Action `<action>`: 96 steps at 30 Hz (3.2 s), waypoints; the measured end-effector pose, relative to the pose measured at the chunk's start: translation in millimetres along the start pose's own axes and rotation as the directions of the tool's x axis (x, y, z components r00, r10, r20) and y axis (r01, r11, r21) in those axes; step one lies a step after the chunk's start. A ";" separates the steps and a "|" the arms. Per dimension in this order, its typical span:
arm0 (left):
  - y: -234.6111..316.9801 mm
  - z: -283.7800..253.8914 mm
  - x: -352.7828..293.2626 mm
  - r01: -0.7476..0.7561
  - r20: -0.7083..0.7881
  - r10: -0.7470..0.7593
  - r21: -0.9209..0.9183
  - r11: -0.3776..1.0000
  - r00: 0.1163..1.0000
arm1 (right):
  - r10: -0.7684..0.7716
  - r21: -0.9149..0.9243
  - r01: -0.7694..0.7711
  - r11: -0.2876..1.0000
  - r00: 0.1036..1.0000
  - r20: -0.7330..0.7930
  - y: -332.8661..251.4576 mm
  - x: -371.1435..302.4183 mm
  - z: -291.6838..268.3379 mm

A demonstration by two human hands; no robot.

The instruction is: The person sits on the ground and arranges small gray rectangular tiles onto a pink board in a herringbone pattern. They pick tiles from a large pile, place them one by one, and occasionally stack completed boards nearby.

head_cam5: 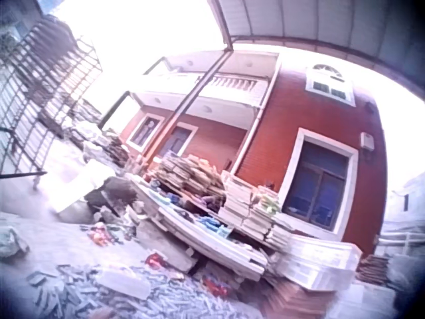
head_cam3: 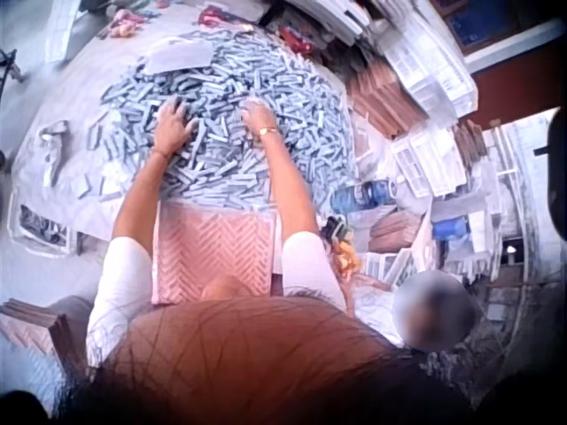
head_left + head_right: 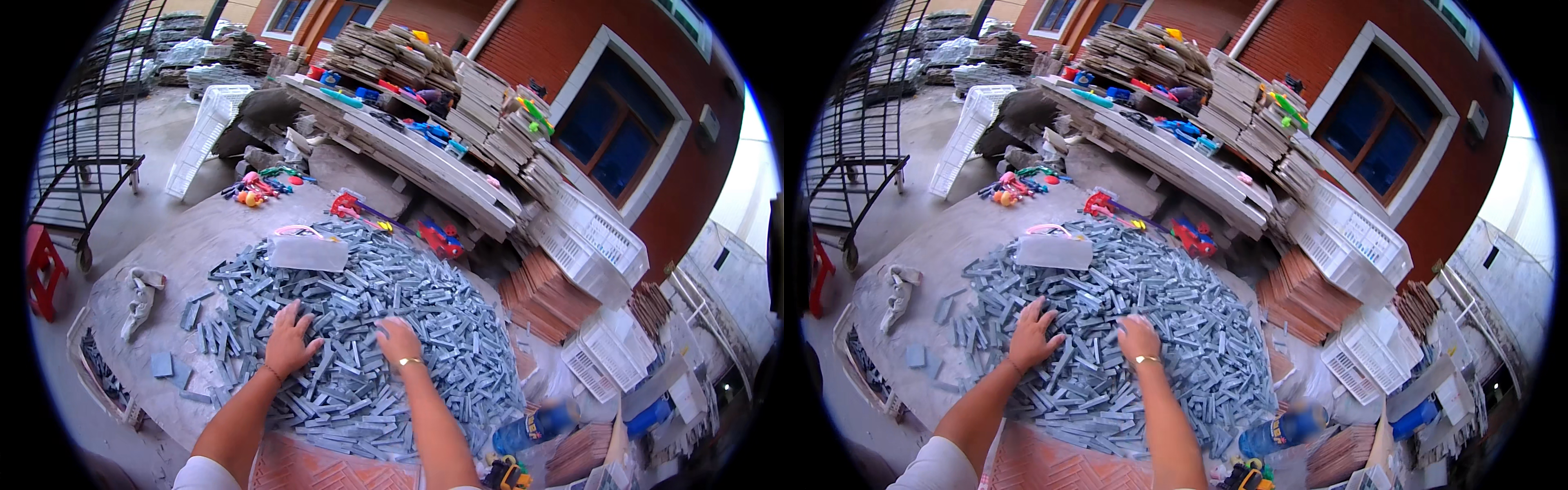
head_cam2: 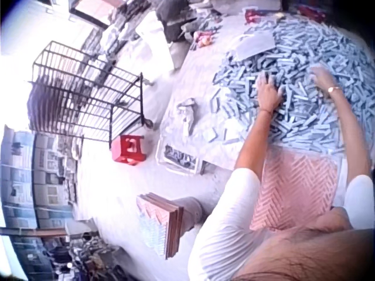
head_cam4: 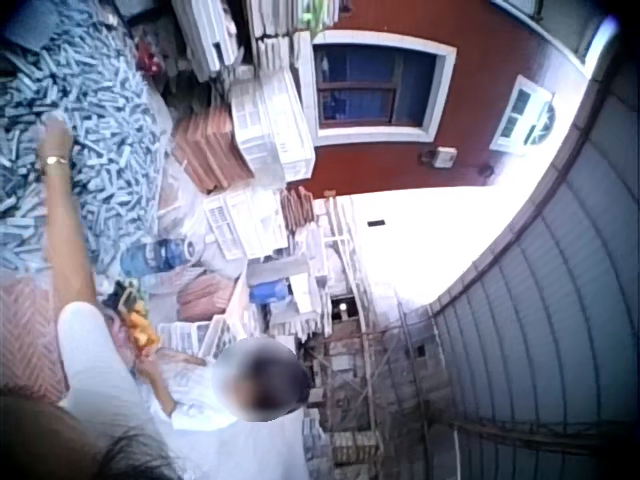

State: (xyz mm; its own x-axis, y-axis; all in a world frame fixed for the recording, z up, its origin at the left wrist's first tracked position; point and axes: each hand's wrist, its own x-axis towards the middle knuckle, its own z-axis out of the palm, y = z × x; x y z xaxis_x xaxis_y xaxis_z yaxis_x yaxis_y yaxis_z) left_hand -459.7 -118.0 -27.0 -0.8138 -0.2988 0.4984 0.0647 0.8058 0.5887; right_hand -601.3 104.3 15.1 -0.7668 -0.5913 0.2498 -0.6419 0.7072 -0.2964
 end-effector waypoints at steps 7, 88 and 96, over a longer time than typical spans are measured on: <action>-7.4 3.9 -4.0 -0.004 0.027 0.002 0.064 0.998 1.000 | 0.086 -0.346 -0.019 0.938 0.980 0.178 -91.3 9.4 -39.4; 23.4 -1.7 -29.4 -0.032 0.038 0.048 -0.341 0.940 0.998 | -0.197 0.078 0.189 0.979 0.974 0.107 -45.5 -45.4 -11.2; 68.3 -32.2 -53.9 -0.127 0.134 0.218 -0.486 0.864 0.967 | -0.251 0.235 0.289 0.928 0.951 -0.180 -64.8 -107.2 -36.6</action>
State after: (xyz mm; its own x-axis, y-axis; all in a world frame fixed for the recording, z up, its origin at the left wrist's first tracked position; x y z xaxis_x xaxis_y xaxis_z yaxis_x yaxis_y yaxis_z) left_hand -392.8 -63.3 6.8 -0.8500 -0.0451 0.5249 0.4405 0.4858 0.7550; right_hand -477.5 136.0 41.3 -0.5682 -0.6698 0.4780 -0.8177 0.3944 -0.4193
